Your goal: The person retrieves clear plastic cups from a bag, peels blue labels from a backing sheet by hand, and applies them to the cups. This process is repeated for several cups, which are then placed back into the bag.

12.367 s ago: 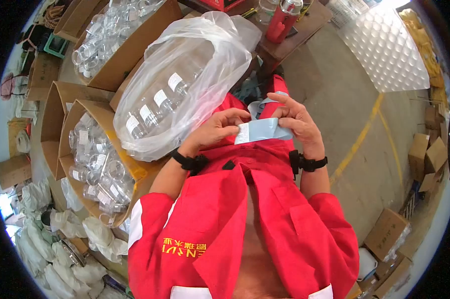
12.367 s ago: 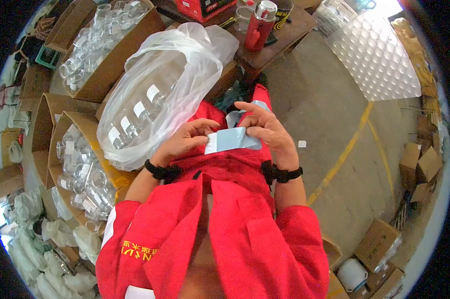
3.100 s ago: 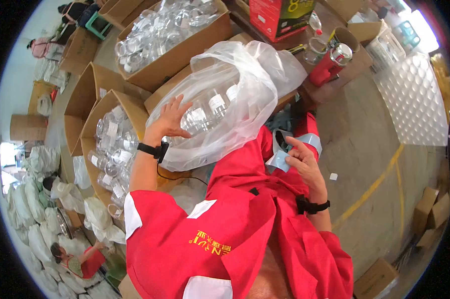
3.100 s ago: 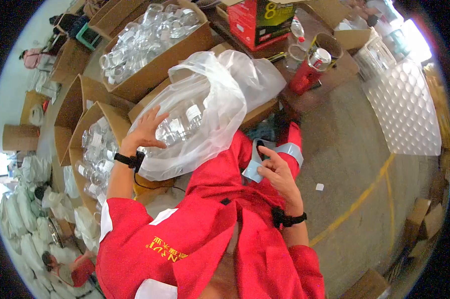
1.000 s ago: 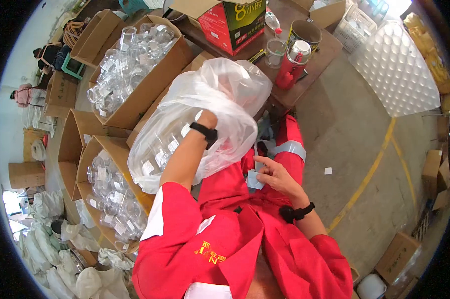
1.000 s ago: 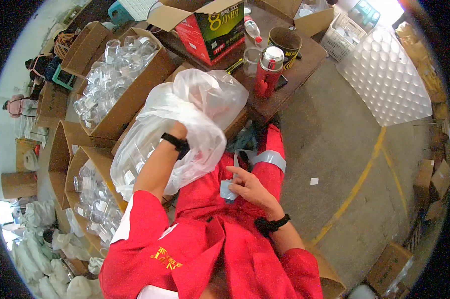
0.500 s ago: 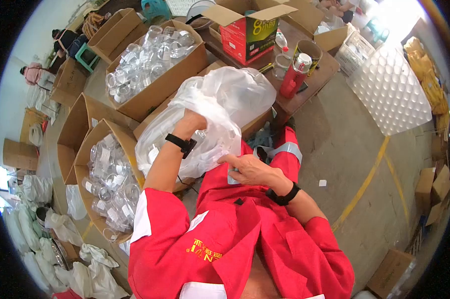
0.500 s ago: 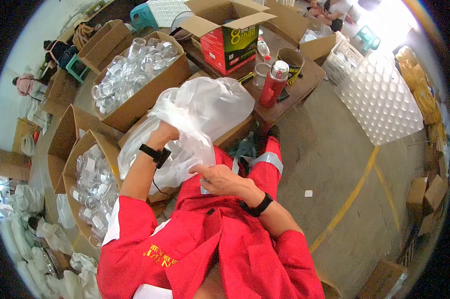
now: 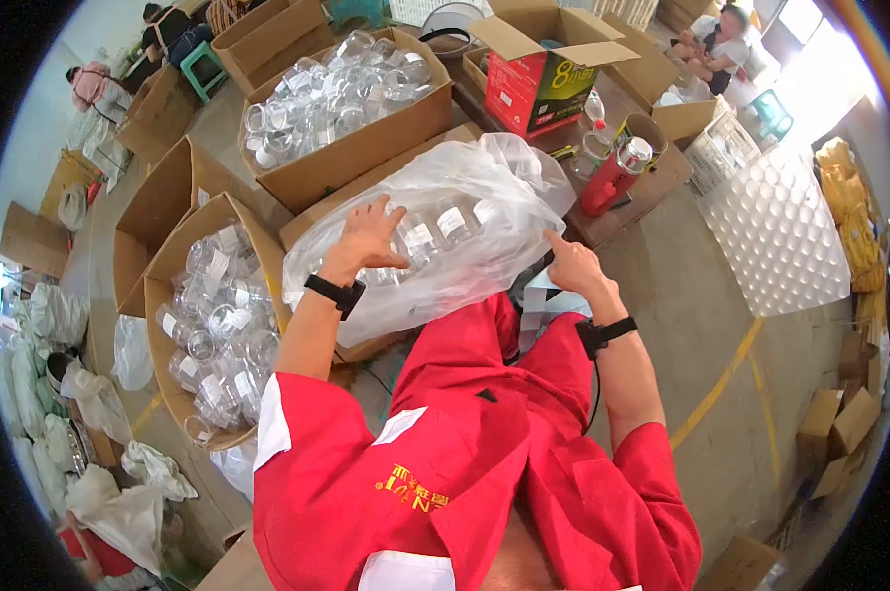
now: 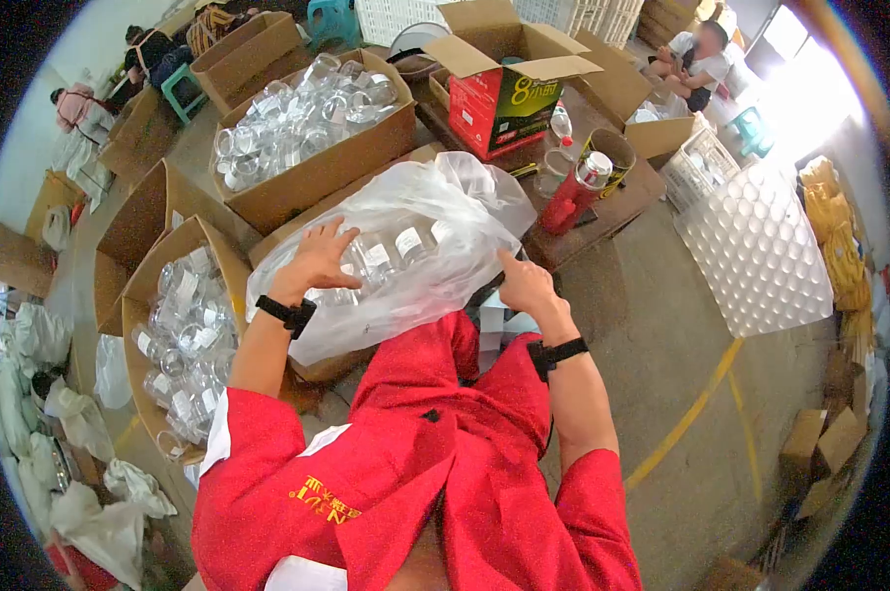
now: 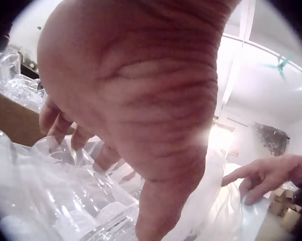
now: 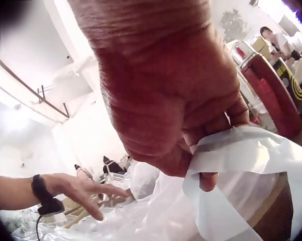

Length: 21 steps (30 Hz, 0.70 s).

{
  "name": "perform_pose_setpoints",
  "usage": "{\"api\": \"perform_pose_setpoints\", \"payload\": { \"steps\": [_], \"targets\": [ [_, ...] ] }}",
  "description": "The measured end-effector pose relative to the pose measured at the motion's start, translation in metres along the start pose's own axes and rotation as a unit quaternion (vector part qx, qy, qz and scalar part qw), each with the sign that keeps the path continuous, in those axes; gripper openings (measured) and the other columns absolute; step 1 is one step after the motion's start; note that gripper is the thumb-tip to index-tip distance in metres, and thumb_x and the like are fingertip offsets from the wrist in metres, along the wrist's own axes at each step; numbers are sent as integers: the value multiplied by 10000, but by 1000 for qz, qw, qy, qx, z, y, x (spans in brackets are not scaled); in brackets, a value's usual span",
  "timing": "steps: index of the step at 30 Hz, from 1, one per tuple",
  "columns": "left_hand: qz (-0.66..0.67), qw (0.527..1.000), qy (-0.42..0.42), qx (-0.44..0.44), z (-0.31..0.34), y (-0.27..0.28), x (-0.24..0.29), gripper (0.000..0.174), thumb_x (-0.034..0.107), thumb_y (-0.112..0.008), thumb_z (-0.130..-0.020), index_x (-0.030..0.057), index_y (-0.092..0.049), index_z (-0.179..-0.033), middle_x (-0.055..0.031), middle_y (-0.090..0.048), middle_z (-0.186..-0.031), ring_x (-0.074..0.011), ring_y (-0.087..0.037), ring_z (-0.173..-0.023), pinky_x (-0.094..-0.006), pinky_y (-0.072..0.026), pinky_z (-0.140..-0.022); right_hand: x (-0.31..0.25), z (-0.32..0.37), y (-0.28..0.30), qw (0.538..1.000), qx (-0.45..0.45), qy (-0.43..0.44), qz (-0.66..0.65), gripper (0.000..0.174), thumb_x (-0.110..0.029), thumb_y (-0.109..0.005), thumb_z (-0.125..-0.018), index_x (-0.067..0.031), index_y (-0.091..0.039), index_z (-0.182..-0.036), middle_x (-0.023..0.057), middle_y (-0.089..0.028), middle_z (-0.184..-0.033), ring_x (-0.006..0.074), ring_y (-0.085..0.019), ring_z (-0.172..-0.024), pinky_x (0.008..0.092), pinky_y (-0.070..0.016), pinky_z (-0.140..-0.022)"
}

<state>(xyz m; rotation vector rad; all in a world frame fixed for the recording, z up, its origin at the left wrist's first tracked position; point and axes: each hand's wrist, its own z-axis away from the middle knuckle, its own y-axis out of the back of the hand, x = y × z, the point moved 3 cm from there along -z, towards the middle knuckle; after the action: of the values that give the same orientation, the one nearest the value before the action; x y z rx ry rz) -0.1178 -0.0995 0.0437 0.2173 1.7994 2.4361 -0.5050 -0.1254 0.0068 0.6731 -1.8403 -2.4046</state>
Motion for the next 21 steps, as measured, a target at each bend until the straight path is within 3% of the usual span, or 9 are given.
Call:
{"api": "perform_pose_setpoints", "payload": {
  "steps": [5,7,8,10,12,15,17,19,21],
  "targets": [
    [37,999,-28,29,-3,-12,-10,1112,582,-875,-646,188,-441,-1591,-234,-302,-1668,-483,-345,-1486,-589,-295,-1205,-13,15,13,994,-32,-13,-102,658,-80,-578,-838,-122,-510,-1491,275,-732,-1045,436,-716,-998,515,-552,-876],
    [22,999,-30,11,-15,-22,0,1105,582,-873,-651,185,-443,-1588,-236,-294,-1672,-488,-336,-1491,-594,-291,-1208,-39,32,35,970,-81,62,-221,640,-98,-631,-861,-110,-532,-1493,189,-739,-953,308,-721,-872,429,-562,-797],
    [7,999,-32,-4,-22,-26,4,1097,582,-870,-656,182,-445,-1586,-237,-285,-1676,-493,-327,-1496,-599,-286,-1210,-41,38,38,970,-81,58,-220,640,-98,-631,-861,-110,-532,-1493,189,-739,-953,308,-721,-872,429,-562,-797],
    [3,999,-31,-19,-35,-28,7,1090,580,-866,-666,181,-442,-1588,-241,-278,-1679,-497,-320,-1501,-600,-283,-1213,-48,50,43,912,-94,131,-376,718,-38,-679,-876,-52,-468,-1563,37,-694,-853,107,-571,-705,298,-493,-661],
    [-3,999,-32,-41,-34,-35,14,1083,577,-862,-675,180,-439,-1590,-244,-271,-1681,-500,-312,-1505,-602,-279,-1215,-48,66,47,886,-103,122,-436,690,4,-670,-892,-46,-480,-1553,-1,-698,-869,76,-579,-715,266,-481,-642],
    [31,996,-74,50,-7,-6,43,1029,542,-844,-749,156,-415,-1602,-250,-286,-1675,-462,-289,-1534,-573,-278,-1231,-46,88,49,817,-91,115,-558,686,-1,-673,-892,-70,-491,-1549,4,-690,-869,66,-600,-721,249,-490,-619],
    [370,907,-200,-2,10,-5,80,937,419,-824,-835,123,-388,-1610,-244,-331,-1658,-383,-341,-1533,-510,-290,-1244,-51,100,43,783,-106,125,-600,683,-1,-675,-896,-63,-488,-1550,8,-693,-875,69,-607,-725,249,-489,-621],
    [524,787,-309,-103,26,-22,131,842,264,-770,-905,99,-358,-1620,-221,-398,-1632,-303,-381,-1521,-453,-295,-1251,-51,104,28,737,-122,146,-649,690,-23,-694,-901,-47,-473,-1555,20,-705,-910,80,-625,-750,240,-480,-637],
    [593,691,-393,-129,34,-42,179,806,179,-741,-906,71,-363,-1610,-168,-533,-1529,-266,-512,-1410,-425,-418,-1164,-53,104,20,722,-116,157,-664,697,-40,-704,-901,-40,-467,-1557,21,-706,-924,81,-627,-760,235,-476,-646]
  ]
}}
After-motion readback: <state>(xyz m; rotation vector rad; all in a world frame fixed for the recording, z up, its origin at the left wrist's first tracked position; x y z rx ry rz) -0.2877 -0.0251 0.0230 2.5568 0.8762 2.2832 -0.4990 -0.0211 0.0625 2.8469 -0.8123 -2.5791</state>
